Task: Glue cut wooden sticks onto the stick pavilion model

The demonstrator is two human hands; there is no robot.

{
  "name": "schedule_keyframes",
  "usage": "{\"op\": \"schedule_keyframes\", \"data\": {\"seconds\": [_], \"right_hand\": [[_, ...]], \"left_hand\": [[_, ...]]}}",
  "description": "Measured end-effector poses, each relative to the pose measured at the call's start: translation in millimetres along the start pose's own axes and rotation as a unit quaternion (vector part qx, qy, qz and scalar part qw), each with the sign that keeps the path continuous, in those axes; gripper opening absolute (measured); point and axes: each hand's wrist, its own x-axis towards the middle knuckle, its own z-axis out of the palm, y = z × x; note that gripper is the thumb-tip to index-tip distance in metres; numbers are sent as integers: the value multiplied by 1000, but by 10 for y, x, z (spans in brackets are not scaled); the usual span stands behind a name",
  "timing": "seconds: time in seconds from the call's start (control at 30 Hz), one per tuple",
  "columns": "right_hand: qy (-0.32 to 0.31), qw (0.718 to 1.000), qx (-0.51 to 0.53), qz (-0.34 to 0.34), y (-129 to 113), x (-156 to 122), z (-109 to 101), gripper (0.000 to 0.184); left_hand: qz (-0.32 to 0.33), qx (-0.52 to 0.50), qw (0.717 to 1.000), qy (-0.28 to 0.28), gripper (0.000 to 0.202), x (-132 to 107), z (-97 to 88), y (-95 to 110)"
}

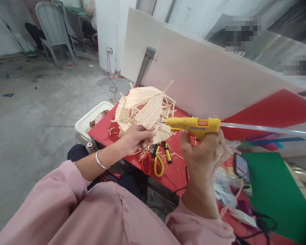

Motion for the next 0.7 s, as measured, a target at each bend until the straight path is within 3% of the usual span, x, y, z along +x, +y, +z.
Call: {"op": "schedule_keyframes", "data": {"seconds": [0.2,0.4,0.7], "right_hand": [[-23,1000,9,19,-24,49,26,23],[-5,1000,-1,-10,-25,40,46,23],[-40,999,23,29,-14,70,26,21]], "left_hand": [[8,-14,1000,3,18,-20,-6,6],[7,-10,1000,4,20,-20,10,22],[1,-1,1000,10,22,-32,-12,16]]}}
